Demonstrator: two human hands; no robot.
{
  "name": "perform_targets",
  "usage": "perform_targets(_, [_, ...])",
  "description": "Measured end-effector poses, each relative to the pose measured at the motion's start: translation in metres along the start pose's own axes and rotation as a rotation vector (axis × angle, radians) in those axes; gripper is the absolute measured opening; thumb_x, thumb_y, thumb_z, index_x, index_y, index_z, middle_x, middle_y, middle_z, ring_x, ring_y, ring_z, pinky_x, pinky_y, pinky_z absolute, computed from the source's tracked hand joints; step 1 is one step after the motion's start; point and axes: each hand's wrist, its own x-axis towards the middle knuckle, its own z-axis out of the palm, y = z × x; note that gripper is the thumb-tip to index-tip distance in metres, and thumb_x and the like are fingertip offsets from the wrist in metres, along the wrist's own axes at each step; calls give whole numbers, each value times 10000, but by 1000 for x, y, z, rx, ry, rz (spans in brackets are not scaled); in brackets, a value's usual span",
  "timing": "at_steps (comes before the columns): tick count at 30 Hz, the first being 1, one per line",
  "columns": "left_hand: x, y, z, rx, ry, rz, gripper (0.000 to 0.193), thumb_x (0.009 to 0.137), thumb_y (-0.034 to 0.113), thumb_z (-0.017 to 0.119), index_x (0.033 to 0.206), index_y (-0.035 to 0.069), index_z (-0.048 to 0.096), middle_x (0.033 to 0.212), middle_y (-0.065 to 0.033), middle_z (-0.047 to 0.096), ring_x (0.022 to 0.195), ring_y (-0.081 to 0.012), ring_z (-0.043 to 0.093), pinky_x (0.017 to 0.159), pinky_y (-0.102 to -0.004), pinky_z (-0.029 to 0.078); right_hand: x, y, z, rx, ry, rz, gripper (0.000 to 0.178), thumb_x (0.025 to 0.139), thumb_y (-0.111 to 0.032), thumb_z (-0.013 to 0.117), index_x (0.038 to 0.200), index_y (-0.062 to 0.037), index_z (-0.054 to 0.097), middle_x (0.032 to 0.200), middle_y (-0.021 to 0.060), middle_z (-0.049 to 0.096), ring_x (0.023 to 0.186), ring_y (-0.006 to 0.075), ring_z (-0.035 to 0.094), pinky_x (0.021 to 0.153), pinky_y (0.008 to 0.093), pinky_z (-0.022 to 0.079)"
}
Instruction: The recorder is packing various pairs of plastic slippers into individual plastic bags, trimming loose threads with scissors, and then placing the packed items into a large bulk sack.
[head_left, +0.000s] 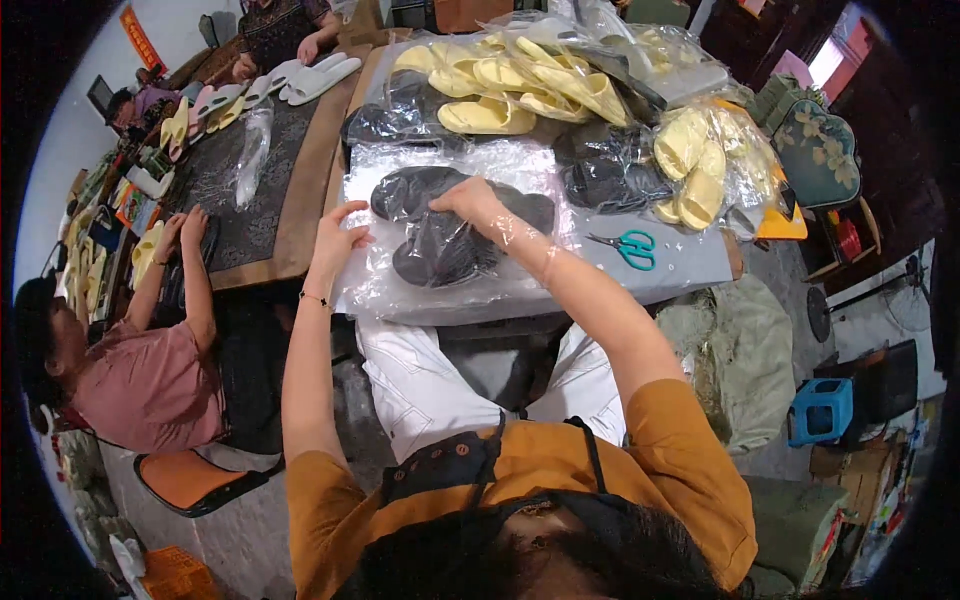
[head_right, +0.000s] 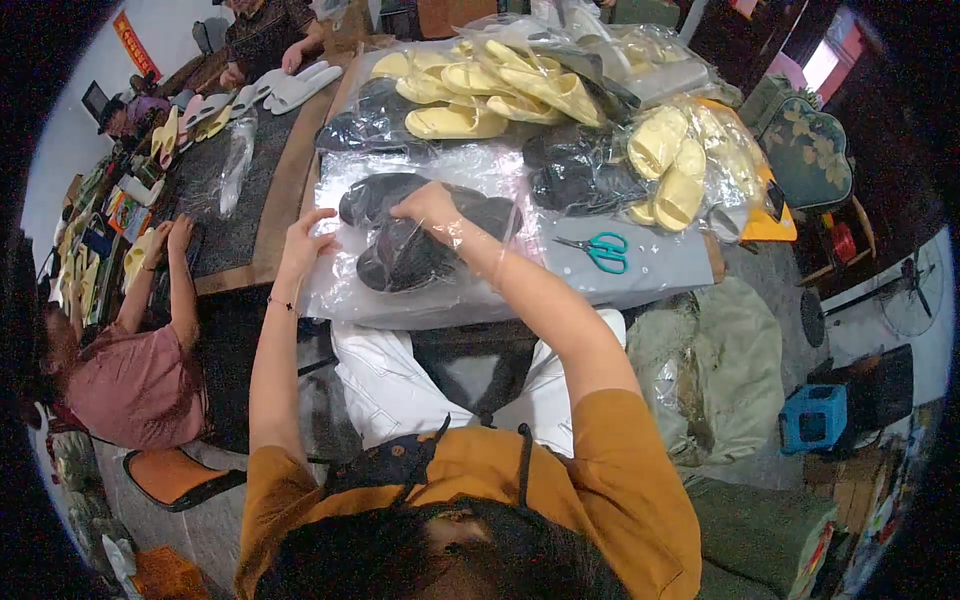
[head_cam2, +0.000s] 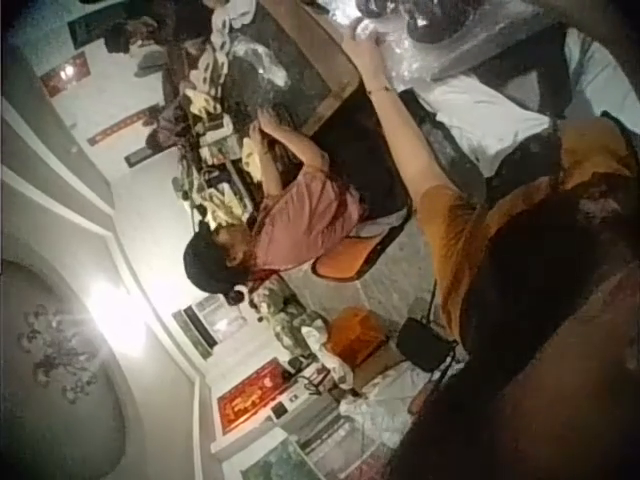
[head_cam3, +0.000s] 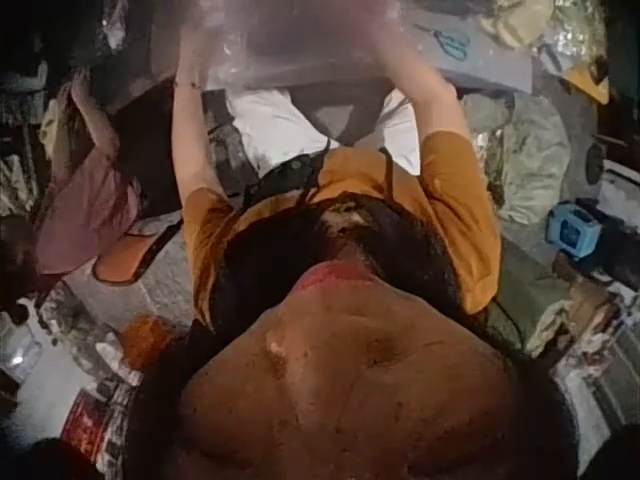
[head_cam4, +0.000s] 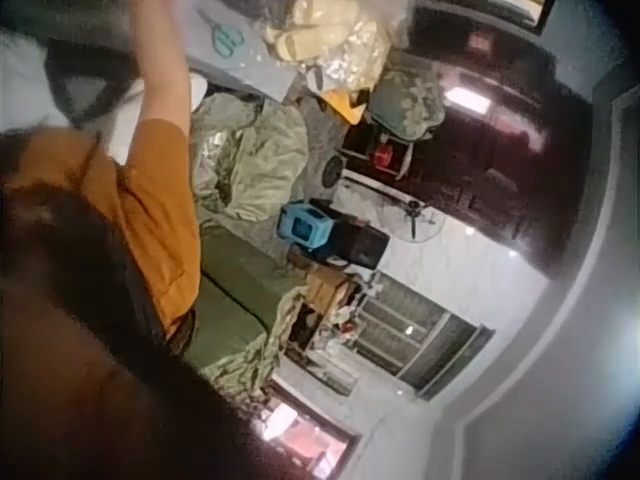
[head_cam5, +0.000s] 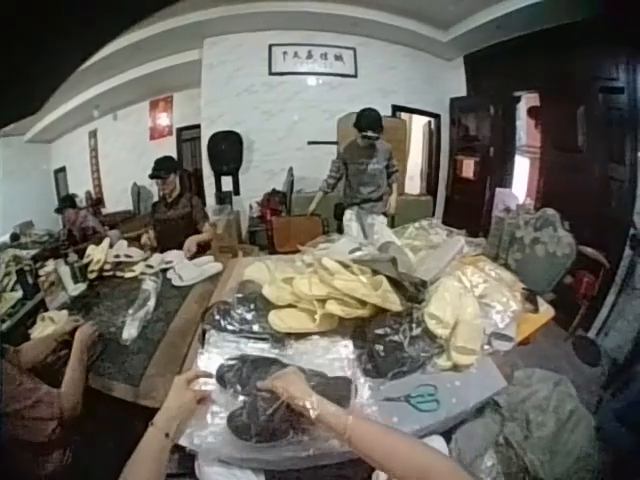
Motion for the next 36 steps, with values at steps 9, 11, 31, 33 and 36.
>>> perform_targets(9, [1, -32, -3, -58, 120, -17, 456, 829, -131, 617, 1273, -25, 604, 1209, -118, 644, 746, -185, 710, 613, -233, 558, -53, -8, -102, 141, 3, 134, 270, 787, -212, 787, 946, 6, 779, 805, 56, 736, 684, 123, 644, 667, 266, 516])
perform_targets(11, [6, -35, -1, -91, 119, 7, 460, 823, -128, 632, 1271, -29, 598, 1184, -119, 645, 738, -175, 705, 605, -241, 559, -72, 11, -153, 108, 58, 185, 268, 813, -199, 754, 972, 16, 771, 862, 73, 741, 745, 137, 668, 740, 262, 523])
perform_targets(31, [9, -22, 14, 470, 92, 38, 540, 756, -57, 751, 1254, -57, 541, 1233, -173, 582, 620, -211, 655, 523, -321, 520, -168, -161, -170, -28, 348, -277, 263, 841, -224, 744, 969, 4, 762, 822, 40, 741, 769, 73, 637, 723, 235, 491])
perform_targets(33, [12, -40, 5, 395, 97, 47, 510, 787, -90, 734, 1256, -32, 541, 1112, -139, 633, 605, -174, 631, 496, -294, 513, -130, -141, -122, -63, 211, -431, 289, 831, -242, 739, 964, 14, 747, 804, 106, 746, 728, 112, 664, 713, 287, 516])
perform_targets(36, [21, -38, 9, 374, 31, -109, 388, 804, -79, 724, 1162, -12, 590, 760, -97, 646, 547, -161, 604, 438, -304, 478, -69, -71, -60, -235, 148, -249, 274, 843, -258, 715, 970, -19, 755, 819, 122, 750, 747, 160, 693, 737, 314, 531])
